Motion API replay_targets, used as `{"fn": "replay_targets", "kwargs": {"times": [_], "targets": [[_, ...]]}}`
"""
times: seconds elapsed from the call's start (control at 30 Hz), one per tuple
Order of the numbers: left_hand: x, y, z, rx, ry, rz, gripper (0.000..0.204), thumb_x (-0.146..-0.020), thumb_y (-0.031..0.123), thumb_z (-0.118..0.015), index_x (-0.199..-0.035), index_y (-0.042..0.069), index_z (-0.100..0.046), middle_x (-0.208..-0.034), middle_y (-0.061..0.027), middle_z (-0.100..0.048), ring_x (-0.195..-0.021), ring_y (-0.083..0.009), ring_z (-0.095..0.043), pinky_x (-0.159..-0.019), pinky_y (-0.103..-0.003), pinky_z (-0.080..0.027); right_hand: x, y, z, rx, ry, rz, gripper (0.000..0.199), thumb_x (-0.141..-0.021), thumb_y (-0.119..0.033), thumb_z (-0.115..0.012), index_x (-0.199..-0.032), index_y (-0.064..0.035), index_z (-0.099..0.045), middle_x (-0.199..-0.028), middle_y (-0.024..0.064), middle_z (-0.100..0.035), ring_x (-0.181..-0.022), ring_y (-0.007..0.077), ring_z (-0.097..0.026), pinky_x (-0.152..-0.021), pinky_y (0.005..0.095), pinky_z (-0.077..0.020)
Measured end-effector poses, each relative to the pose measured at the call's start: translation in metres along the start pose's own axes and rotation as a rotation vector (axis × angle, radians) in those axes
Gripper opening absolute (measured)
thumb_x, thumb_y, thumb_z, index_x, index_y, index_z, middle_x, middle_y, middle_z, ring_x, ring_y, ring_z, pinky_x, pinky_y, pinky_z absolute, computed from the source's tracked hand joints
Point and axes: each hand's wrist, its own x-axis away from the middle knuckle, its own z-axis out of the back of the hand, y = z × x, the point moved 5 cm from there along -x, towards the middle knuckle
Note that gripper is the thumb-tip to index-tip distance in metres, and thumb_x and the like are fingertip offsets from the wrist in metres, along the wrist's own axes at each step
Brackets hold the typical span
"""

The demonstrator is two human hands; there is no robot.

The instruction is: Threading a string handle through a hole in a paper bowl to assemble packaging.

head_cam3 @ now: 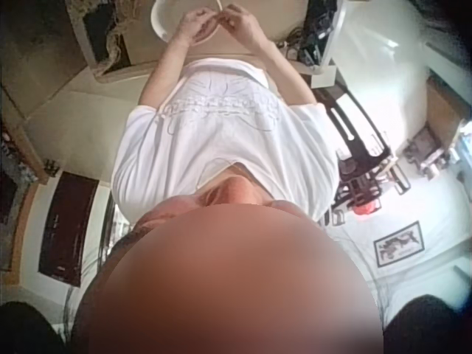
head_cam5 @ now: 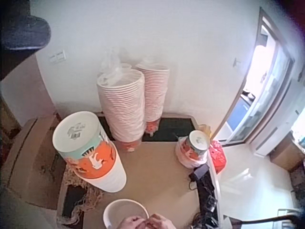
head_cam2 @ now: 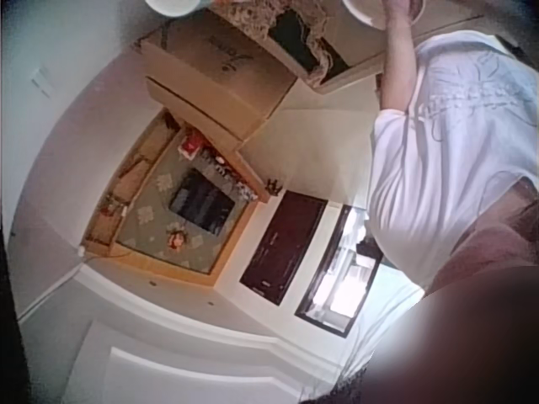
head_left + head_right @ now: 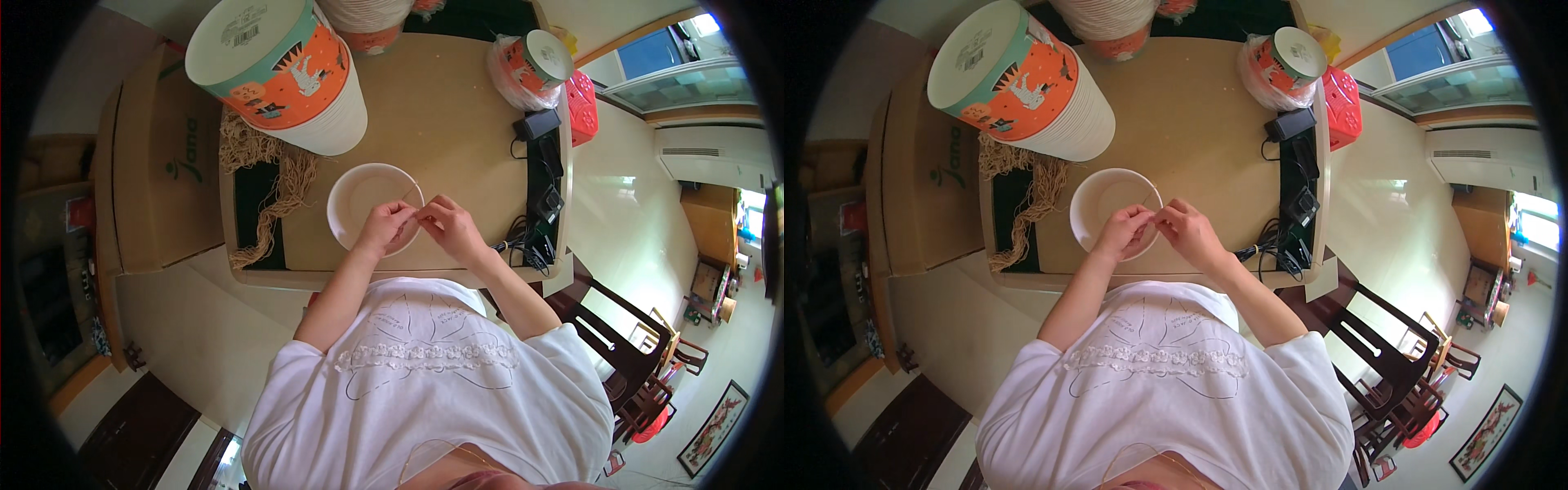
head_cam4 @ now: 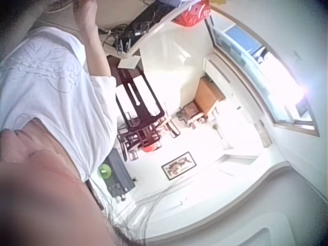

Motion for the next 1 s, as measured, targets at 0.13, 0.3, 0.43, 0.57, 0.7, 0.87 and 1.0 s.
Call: {"fn": "replay_targets", "kwargs": {"times": [0.13,0.3,0.43,0.57,0.7,0.87,1.0], "targets": [[-0.003,0.005,0.009,-0.311,0.147,-0.368,0.012,-0.084,0.009,-0.067,-0.09,0.0,-0.07,-0.077,-0.0024,-0.069,-0.069,-0.0078,-0.061,-0.063,-0.022,-0.048,0.0,0.01,0.0,-0.117,0.037,-0.15,0.012,-0.082,-0.002,-0.065,-0.094,-0.0037,-0.064,-0.086,0.013,-0.061,-0.071,0.0263,-0.062,-0.063,0.0324,-0.0515],[-0.001,0.006,0.007,-0.295,0.154,-0.413,0.009,-0.083,0.007,-0.067,-0.09,0.001,-0.07,-0.075,-0.0025,-0.068,-0.068,-0.0066,-0.061,-0.062,-0.022,-0.048,-0.003,0.01,-0.001,-0.177,0.127,-0.258,0.01,-0.082,-0.003,-0.065,-0.091,-0.0023,-0.064,-0.082,0.0134,-0.063,-0.071,0.0251,-0.063,-0.064,0.0319,-0.0513],[0.004,0.01,0.005,-0.347,0.181,-0.443,0.009,-0.082,0.008,-0.069,-0.088,0.002,-0.07,-0.074,-0.0028,-0.069,-0.067,-0.0071,-0.061,-0.06,-0.022,-0.048,-0.005,0.016,-0.001,-0.137,0.114,-0.265,0.008,-0.081,-0.004,-0.066,-0.089,-0.0017,-0.064,-0.081,0.0137,-0.063,-0.069,0.0245,-0.063,-0.063,0.032,-0.0511],[0.01,0.019,0.0,-0.487,0.222,-0.542,0.009,-0.079,0.009,-0.07,-0.086,0.002,-0.068,-0.071,-0.0048,-0.067,-0.062,-0.0084,-0.061,-0.058,-0.024,-0.048,-0.008,0.018,-0.002,-0.118,0.066,-0.256,0.008,-0.08,-0.004,-0.065,-0.086,-0.0009,-0.063,-0.081,0.0144,-0.064,-0.068,0.0247,-0.062,-0.062,0.0318,-0.0506],[0.017,0.028,-0.007,-0.717,0.244,-0.614,0.011,-0.077,0.01,-0.07,-0.085,0.003,-0.066,-0.064,-0.0061,-0.063,-0.056,-0.0099,-0.058,-0.053,-0.027,-0.047,-0.006,0.027,-0.01,-0.216,0.059,-0.328,0.006,-0.079,-0.004,-0.064,-0.083,-0.0005,-0.061,-0.07,0.0089,-0.06,-0.062,0.0147,-0.057,-0.058,0.0276,-0.047],[0.019,0.027,-0.005,-0.681,0.223,-0.533,0.011,-0.076,0.01,-0.07,-0.082,0.004,-0.064,-0.061,-0.0057,-0.06,-0.05,-0.0146,-0.054,-0.049,-0.029,-0.044,-0.002,0.045,-0.019,-0.402,0.052,-0.437,0.006,-0.08,-0.004,-0.064,-0.082,-0.0009,-0.06,-0.064,0.0009,-0.055,-0.06,0.0046,-0.048,-0.055,0.0226,-0.0421],[0.02,0.025,-0.007,-0.689,0.244,-0.586,0.011,-0.076,0.01,-0.07,-0.083,0.004,-0.063,-0.055,-0.0031,-0.053,-0.048,-0.0112,-0.048,-0.047,-0.027,-0.04,-0.002,0.046,-0.02,-0.418,0.024,-0.421,0.005,-0.082,-0.004,-0.064,-0.082,-0.0008,-0.06,-0.066,-0.0006,-0.056,-0.061,0.0041,-0.049,-0.054,0.0215,-0.0413]]}}
